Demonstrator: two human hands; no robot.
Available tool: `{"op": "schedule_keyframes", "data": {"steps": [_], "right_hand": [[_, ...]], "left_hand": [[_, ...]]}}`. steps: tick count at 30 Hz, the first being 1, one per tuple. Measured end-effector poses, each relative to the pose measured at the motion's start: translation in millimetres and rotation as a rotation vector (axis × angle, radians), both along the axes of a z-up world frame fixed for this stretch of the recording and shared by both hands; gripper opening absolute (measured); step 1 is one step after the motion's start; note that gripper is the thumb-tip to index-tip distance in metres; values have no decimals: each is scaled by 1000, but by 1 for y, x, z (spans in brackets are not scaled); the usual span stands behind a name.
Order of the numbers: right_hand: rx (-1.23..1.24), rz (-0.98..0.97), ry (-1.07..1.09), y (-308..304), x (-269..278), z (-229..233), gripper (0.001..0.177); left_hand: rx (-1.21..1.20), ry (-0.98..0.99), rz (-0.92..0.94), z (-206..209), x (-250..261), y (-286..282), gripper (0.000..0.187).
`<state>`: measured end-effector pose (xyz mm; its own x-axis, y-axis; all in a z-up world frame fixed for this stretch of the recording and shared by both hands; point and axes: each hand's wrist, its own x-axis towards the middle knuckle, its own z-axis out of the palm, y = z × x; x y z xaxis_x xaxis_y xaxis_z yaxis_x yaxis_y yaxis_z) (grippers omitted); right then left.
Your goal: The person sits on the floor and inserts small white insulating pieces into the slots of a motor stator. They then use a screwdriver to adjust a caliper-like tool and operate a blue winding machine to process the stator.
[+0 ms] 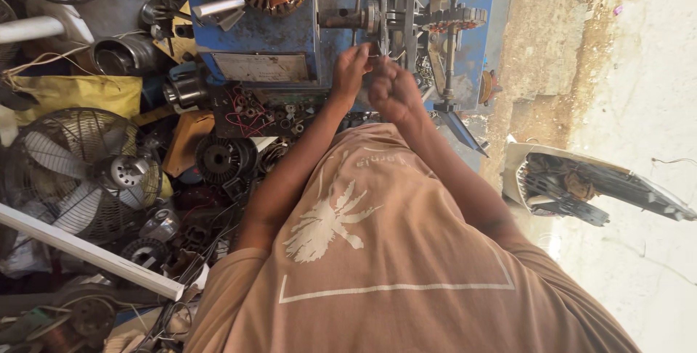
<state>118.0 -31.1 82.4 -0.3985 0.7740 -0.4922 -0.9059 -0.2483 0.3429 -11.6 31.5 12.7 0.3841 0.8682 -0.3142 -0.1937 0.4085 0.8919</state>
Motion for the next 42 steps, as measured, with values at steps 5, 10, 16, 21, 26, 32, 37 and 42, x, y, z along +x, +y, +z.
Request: {"op": "schedule_keyframes", "data": {"steps": [5,10,16,21,26,32,37,42], "right_hand": [[209,44,157,3,14,61,28],[304,256,-1446,3,42,108,22],[570,340,-2661,45,35,107,27],[603,491,-2830,82,21,94,12],[544,558,-2898,122,24,75,16],[682,632,-2815,143,29,59,12],[652,576,-2824,148,24,58,18],[669,580,-2826,155,28,54,19]], "left_hand": [[-230,-3,98,-13,25,8,21],[-260,127,243,-4,33,10,14],[-146,416,324,16,41,-1,31],[219,411,495,4,45,-6,23],[228,482,492,19,42,-7,34],[533,634,399,82,26,9,25],[839,712,326,108,21,49,31],[922,731,302,107,25,65,37]]}}
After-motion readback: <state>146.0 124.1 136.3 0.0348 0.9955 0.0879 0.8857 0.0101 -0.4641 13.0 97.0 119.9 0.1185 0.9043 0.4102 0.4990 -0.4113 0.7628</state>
